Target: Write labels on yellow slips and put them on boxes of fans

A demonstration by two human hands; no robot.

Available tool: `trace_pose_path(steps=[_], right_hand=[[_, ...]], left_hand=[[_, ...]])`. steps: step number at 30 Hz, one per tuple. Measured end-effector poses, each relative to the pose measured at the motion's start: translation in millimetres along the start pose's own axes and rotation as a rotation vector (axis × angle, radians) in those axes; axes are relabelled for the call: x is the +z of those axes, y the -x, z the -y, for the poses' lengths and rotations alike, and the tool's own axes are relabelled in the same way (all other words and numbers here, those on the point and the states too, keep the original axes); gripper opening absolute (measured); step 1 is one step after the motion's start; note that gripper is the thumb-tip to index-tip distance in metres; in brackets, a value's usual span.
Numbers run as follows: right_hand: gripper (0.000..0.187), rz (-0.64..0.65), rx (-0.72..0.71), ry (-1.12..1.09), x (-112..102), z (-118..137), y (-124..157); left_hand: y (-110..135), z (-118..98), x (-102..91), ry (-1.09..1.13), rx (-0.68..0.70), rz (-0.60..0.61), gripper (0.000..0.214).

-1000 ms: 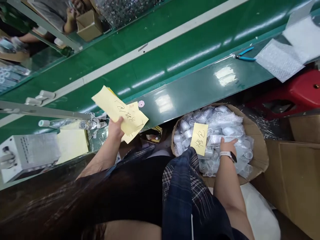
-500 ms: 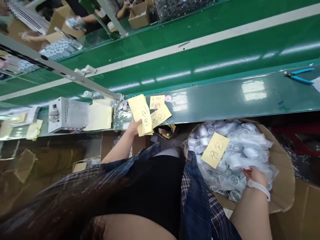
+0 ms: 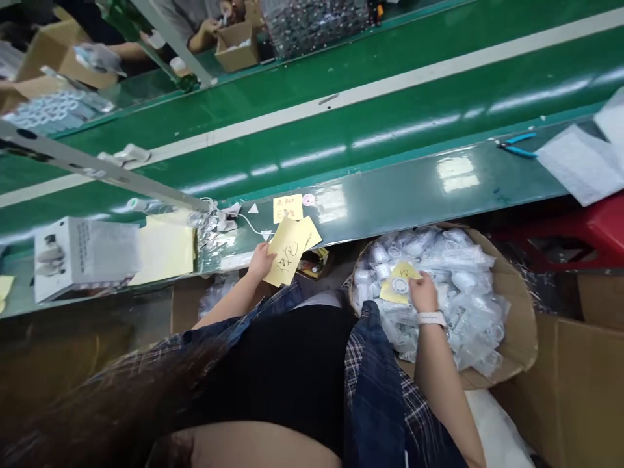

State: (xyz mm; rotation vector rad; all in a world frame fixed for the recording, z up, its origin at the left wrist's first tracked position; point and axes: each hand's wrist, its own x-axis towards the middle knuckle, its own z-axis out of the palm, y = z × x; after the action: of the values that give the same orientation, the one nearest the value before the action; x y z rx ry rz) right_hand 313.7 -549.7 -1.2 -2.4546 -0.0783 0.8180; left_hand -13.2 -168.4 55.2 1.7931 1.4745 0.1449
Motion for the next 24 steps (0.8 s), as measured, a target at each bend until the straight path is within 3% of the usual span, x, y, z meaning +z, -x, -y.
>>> trace_pose_path(steps=[4,6,10,13,16,18,21,24], right_hand=[[0.04,0.203,-0.031,-0.215,41,25,37],[0.038,0.328,-0.027,-0.369,52,31,62],[0.061,0.491,-0.043,-0.798,47,27,112],[0.072,0.415,-0.045,-1.095,24,3,149],[0.078,0.202,-0.027,-1.297,-1,-46,189],[0.072,0.022,0.002,-1.378,-11,-93,218],[0.055,-0.197,0.121,-1.429,-12,-187,267],[0.031,-0.363,0.374,-1.437,9,-292,334]], left_hand=[[12,-40,0.5,-0.081,0.121,0.166,0.02],[23,-68,12.8,-0.074,0.213,0.309,0.029],[65,-131,70.7,0.088,0.372,0.756,0.052],[113,-169,127.7,0.27,0.349,1.194,0.066],[172,-190,185.6,0.209,0.263,1.541,0.067],[218,-190,225.6,0.107,0.23,1.672,0.063],[297,-171,281.6,-0.05,0.21,1.708,0.064],[376,-144,320.8,-0.248,0.282,1.644,0.066]])
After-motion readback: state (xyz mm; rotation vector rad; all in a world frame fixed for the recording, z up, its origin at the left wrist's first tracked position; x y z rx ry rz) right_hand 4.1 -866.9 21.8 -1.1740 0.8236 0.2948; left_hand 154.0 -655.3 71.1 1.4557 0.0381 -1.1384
